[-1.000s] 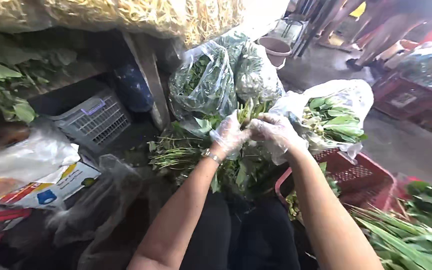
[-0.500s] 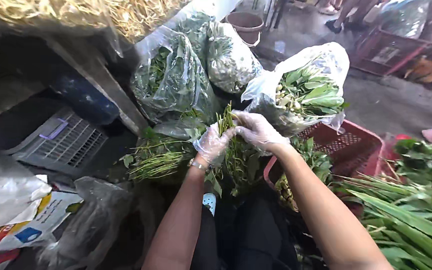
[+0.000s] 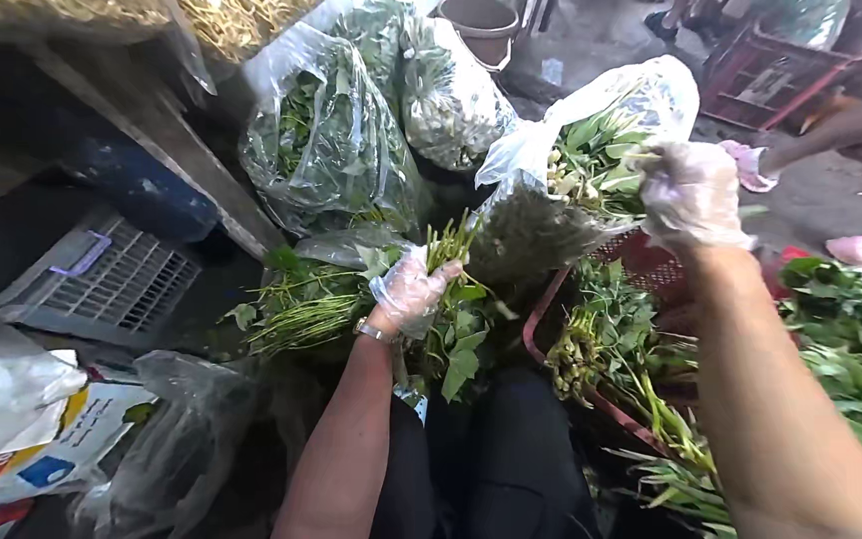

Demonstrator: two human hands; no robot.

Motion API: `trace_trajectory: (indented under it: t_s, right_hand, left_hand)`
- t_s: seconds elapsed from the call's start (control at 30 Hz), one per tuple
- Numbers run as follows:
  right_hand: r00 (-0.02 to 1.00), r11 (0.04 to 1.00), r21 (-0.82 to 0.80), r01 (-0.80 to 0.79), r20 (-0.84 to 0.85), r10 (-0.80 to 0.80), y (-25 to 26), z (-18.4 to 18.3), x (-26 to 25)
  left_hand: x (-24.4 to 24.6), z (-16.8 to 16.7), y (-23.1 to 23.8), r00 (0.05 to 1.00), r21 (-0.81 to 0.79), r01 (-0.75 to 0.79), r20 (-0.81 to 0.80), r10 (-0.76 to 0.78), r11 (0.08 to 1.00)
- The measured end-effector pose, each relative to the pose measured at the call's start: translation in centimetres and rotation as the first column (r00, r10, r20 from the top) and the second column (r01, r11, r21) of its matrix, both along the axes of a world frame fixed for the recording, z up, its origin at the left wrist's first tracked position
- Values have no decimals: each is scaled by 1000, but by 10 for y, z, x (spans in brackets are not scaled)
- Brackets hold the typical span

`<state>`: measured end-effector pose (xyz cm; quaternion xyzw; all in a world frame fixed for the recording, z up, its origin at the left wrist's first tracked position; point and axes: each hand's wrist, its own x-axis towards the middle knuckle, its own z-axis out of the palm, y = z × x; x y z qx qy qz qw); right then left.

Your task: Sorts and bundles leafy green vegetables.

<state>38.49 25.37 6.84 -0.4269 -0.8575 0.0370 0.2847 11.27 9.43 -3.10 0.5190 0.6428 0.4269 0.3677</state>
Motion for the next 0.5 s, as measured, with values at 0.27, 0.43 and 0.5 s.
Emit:
trace_trajectory:
  t_s: [0.27, 0.43, 0.5]
  right_hand:
    - [889, 752, -474, -458, -269, 371, -67, -62, -46]
    - [925, 832, -446, -329, 27, 380, -61, -64, -27]
    - [973, 905, -397, -151, 104, 208, -48, -60, 0]
  left_hand:
    - [26, -4, 8, 988, 82, 78, 124, -88, 994]
    - [30, -1, 10, 992, 77, 89, 87, -95, 993]
    - [33, 2, 11, 992, 26, 115, 42, -116, 993]
